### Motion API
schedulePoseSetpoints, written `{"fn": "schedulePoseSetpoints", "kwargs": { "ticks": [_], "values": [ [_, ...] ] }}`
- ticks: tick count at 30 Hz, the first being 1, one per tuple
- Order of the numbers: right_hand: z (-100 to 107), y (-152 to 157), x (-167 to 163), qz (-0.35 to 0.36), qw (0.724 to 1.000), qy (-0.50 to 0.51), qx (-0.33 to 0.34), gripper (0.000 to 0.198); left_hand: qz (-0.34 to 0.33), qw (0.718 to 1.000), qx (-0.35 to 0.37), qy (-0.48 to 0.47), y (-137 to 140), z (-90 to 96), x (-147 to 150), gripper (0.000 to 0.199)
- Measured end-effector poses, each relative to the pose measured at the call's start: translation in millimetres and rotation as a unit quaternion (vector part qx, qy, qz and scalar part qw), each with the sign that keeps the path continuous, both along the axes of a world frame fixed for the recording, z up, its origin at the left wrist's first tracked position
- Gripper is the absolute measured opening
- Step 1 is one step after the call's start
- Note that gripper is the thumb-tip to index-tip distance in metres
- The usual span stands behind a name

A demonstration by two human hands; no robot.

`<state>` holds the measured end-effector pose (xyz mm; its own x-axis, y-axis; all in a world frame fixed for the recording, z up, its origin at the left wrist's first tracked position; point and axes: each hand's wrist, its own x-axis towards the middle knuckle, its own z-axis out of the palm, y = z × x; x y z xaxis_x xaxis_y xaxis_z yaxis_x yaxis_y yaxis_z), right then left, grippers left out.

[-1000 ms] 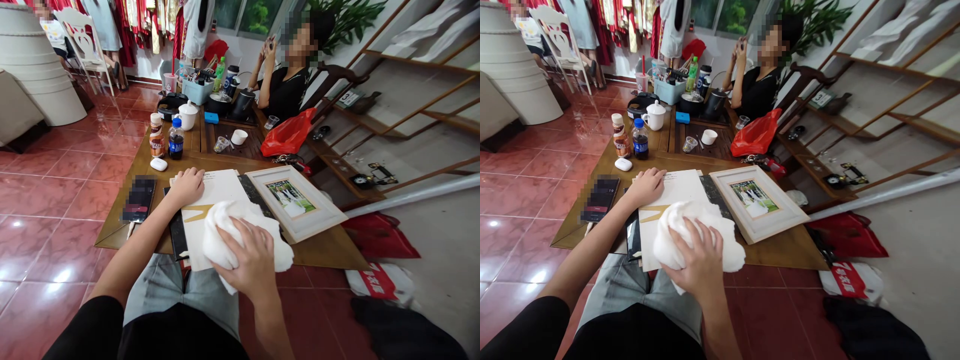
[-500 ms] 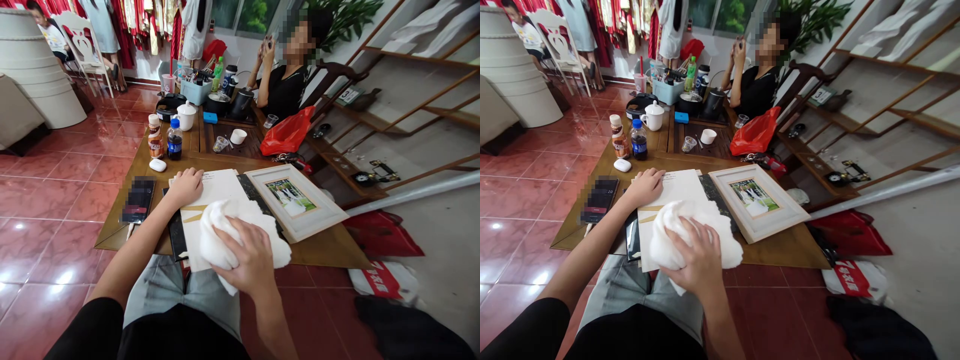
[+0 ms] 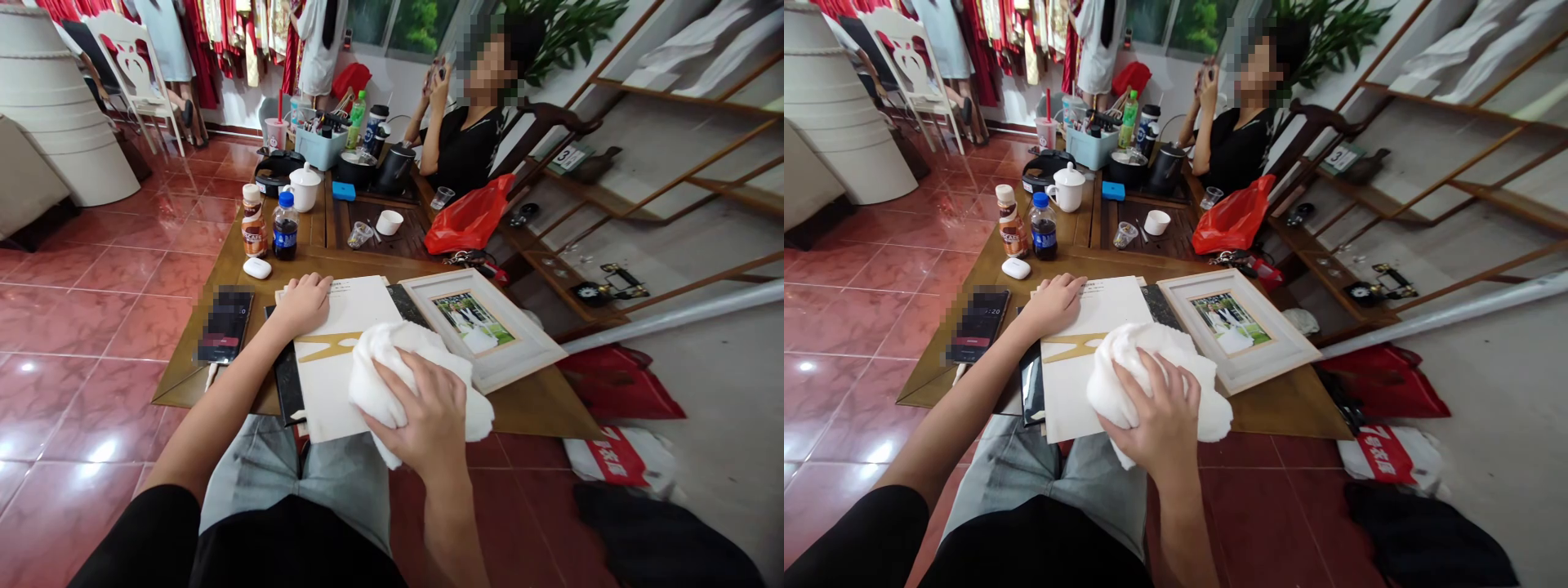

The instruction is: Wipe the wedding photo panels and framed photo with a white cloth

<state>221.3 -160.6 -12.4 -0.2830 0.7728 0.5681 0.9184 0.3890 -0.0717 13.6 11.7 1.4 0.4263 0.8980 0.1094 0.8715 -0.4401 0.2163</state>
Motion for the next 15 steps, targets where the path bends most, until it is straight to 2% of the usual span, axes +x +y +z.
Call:
{"fn": "schedulePoseSetpoints", "kwargs": {
  "ticks": [9,12,15],
  "values": [
    [2,-14,-53,0.138,0.989,0.028,-0.045,0.063,0.002,1.0,0.008,0.006,0,-1.2,-1,0.051],
    [2,-13,-51,0.145,0.988,0.033,-0.047,0.063,0.002,1.0,0.009,0.006,0,-1.8,-1,0.051],
    [1,-9,-33,0.116,0.992,0.037,-0.036,0.06,0.001,1.0,0.011,0.002,2,-3.5,-2,0.05]
  ]
}}
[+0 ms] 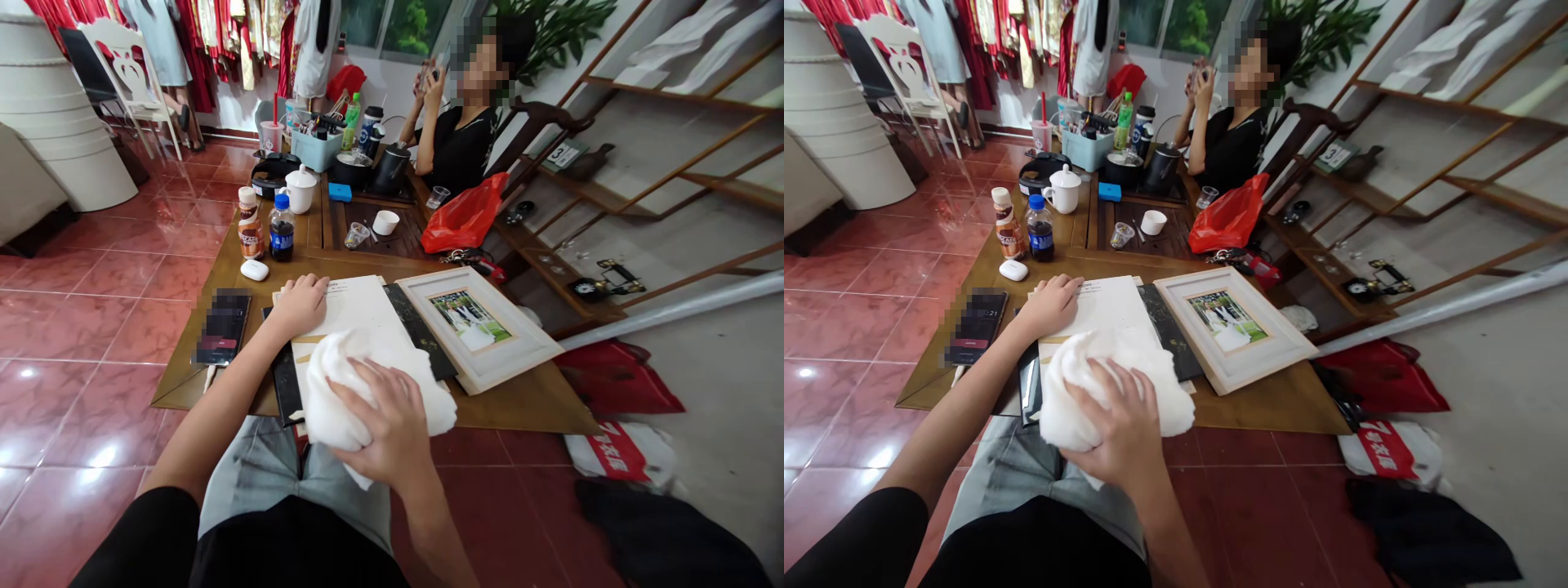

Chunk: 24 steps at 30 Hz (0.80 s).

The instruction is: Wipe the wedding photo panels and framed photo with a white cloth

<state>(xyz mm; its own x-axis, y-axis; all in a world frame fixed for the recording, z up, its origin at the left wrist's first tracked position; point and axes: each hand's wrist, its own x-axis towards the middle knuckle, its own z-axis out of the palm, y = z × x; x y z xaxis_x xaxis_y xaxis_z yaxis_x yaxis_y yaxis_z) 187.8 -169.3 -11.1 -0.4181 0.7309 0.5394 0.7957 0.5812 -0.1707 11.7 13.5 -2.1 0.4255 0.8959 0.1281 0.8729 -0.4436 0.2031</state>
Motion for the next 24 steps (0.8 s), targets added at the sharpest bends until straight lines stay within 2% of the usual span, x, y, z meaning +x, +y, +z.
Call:
{"fn": "schedulePoseSetpoints", "kwargs": {
  "ticks": [6,10,15,20,24],
  "values": [
    [-10,11,50,-0.121,0.991,-0.021,0.055,0.051,-0.001,1.0,-0.005,-0.008,1,-0.9,1,0.052],
    [-11,12,58,-0.153,0.986,-0.028,0.063,0.049,0.0,1.0,-0.002,-0.005,0,0.6,2,0.051],
    [-2,6,32,-0.122,0.991,-0.044,0.021,0.052,0.0,1.0,0.003,-0.005,1,-0.1,2,0.05],
    [4,-1,-6,-0.051,0.998,-0.035,-0.011,0.058,0.001,1.0,0.002,-0.003,0,0.5,3,0.05],
    [6,-3,-19,-0.007,0.999,-0.028,-0.018,0.062,0.002,1.0,0.003,-0.002,0,1.2,3,0.051]
  ]
}}
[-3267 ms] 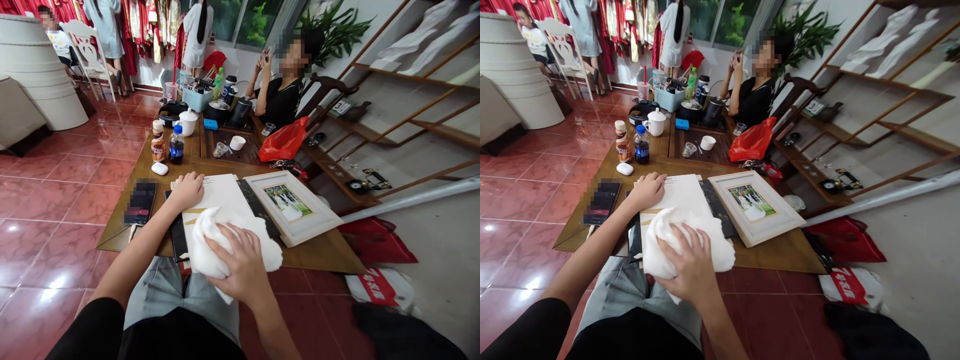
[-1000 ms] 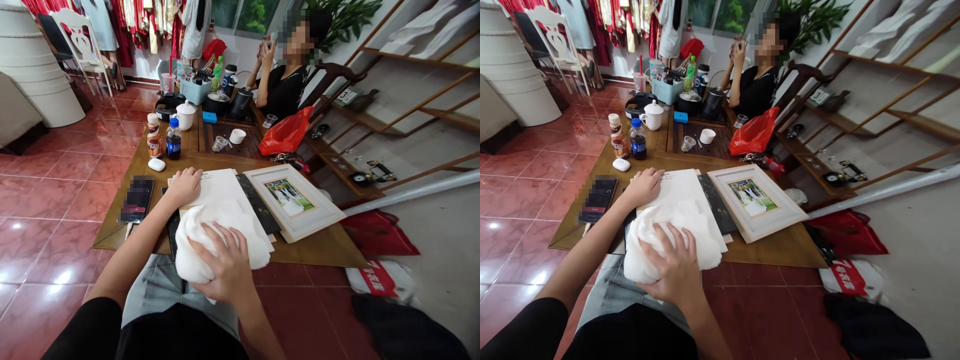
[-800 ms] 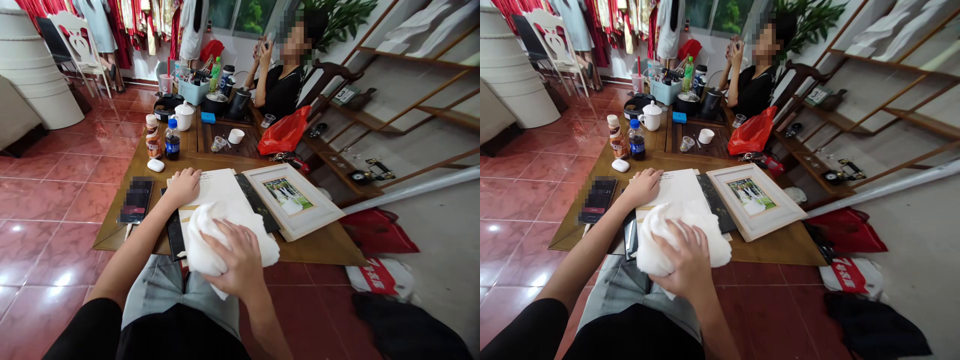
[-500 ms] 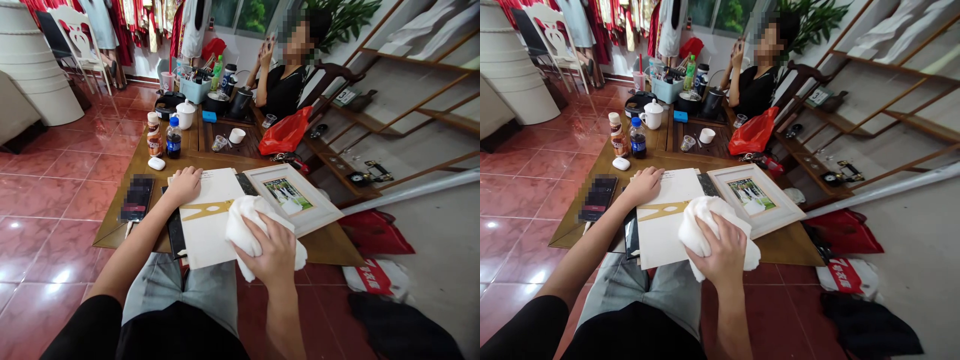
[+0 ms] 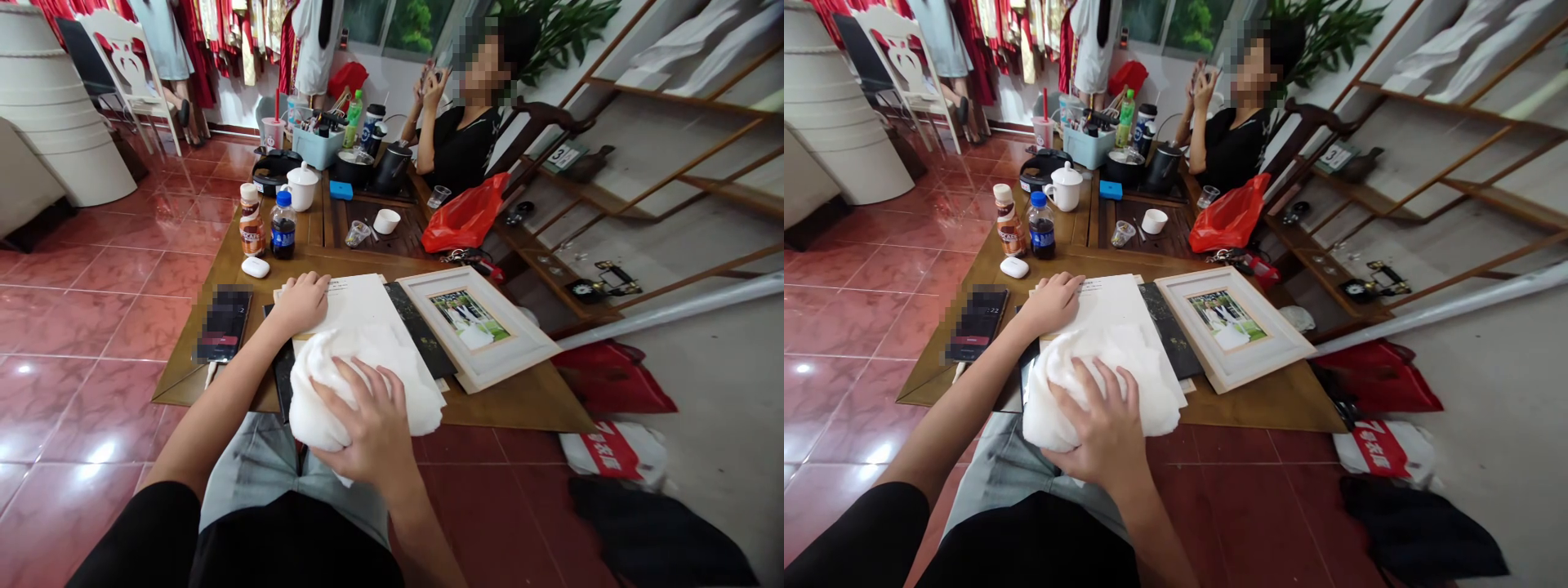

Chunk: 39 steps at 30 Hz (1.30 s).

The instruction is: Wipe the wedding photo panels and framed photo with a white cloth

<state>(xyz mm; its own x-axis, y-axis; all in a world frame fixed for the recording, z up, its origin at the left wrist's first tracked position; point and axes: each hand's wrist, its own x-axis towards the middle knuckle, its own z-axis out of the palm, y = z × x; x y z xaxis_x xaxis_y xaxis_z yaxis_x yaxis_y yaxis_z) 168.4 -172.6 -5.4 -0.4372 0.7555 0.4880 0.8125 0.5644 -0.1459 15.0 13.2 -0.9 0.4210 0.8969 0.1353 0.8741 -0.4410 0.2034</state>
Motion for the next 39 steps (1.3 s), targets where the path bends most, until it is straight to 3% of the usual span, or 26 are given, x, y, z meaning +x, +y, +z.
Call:
{"fn": "schedulePoseSetpoints", "kwargs": {
  "ticks": [3,9,12,16,23,29,34,39],
  "values": [
    [-1,3,9,-0.006,1.0,0.008,0.002,0.061,0.001,1.0,0.002,0.002,0,-0.8,0,0.051],
    [-6,19,50,-0.177,0.983,0.01,0.037,0.051,-0.004,1.0,-0.004,0.004,1,-0.8,-1,0.05],
    [-6,29,59,-0.219,0.975,0.017,0.034,0.048,-0.002,1.0,-0.004,0.0,1,-1.3,-1,0.05],
    [0,39,53,-0.198,0.98,0.002,0.016,0.048,-0.002,1.0,0.002,-0.005,1,-2.8,-1,0.049],
    [13,40,18,-0.065,0.997,-0.018,-0.038,0.055,-0.001,1.0,0.0,0.011,0,-1.3,-1,0.05],
    [15,40,-8,0.058,0.995,-0.024,-0.079,0.065,0.003,0.999,-0.032,0.035,7,-1.5,-2,0.048],
    [15,44,3,0.03,0.997,-0.008,-0.071,0.063,0.0,0.999,-0.024,0.032,4,1.4,-1,0.048],
    [9,51,39,-0.077,0.997,-0.001,-0.019,0.055,0.003,1.0,-0.005,0.01,-2,1.8,0,0.05]
  ]
}}
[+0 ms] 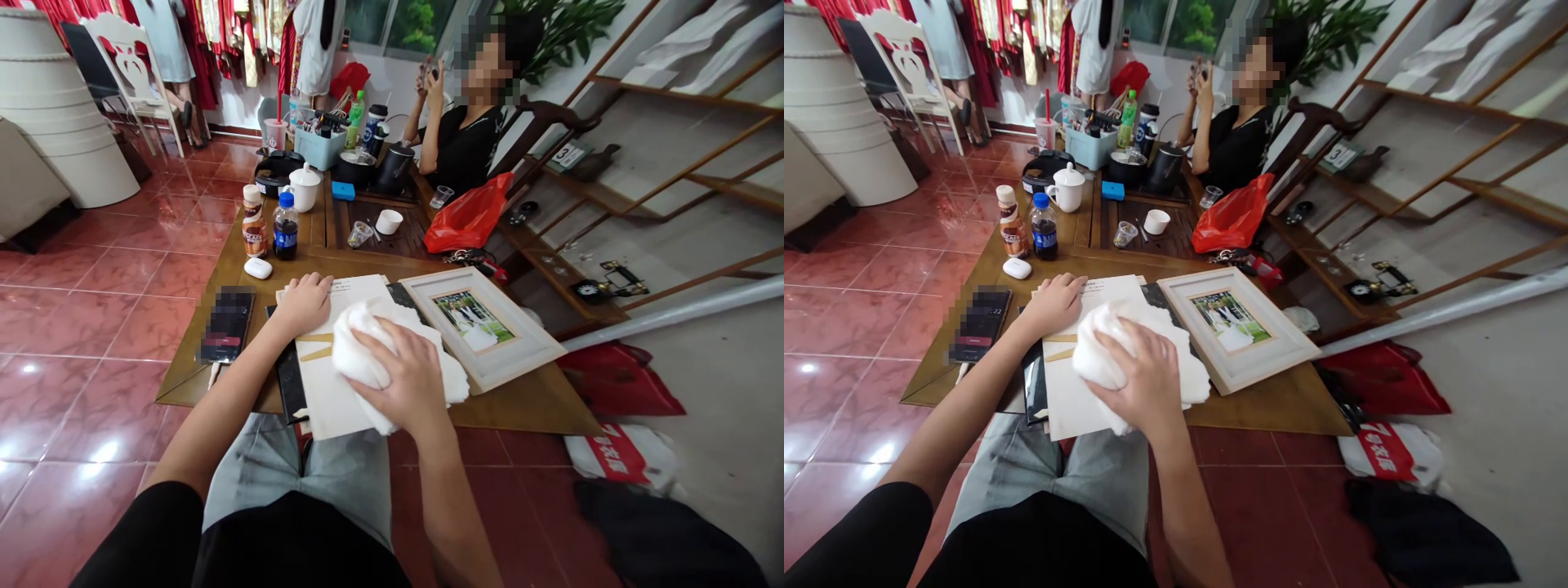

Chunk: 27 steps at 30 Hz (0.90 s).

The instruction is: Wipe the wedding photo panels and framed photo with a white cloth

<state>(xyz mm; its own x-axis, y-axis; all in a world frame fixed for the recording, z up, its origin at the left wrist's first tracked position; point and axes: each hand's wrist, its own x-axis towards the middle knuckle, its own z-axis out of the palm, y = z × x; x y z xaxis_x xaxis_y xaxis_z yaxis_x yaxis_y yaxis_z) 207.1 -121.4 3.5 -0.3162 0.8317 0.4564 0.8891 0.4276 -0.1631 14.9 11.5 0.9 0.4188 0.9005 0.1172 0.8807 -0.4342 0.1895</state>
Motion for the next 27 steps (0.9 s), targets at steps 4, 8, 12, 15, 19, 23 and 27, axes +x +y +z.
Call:
{"fn": "schedulePoseSetpoints", "kwargs": {
  "ticks": [4,8,12,15,19,23,27],
  "values": [
    [-8,9,23,-0.104,0.994,0.0,0.034,0.051,0.001,1.0,-0.008,-0.004,-1,1.0,0,0.051],
    [-9,15,26,-0.114,0.993,-0.003,0.037,0.05,0.001,1.0,-0.007,-0.004,-1,1.1,0,0.051],
    [-3,19,15,-0.032,0.999,-0.024,0.015,0.053,0.0,1.0,-0.004,0.0,0,-0.6,0,0.051],
    [2,21,7,0.043,0.998,-0.038,-0.013,0.057,0.0,1.0,0.003,0.006,0,-0.7,0,0.051],
    [5,25,3,0.115,0.991,-0.058,-0.033,0.06,-0.003,1.0,0.004,0.013,-1,0.5,0,0.05],
    [5,29,12,0.105,0.992,-0.065,-0.04,0.063,-0.001,1.0,0.004,0.01,-1,-0.3,0,0.05],
    [3,35,30,0.031,0.997,-0.054,-0.047,0.061,0.0,1.0,-0.002,0.0,0,-1.3,0,0.051]
  ]
}}
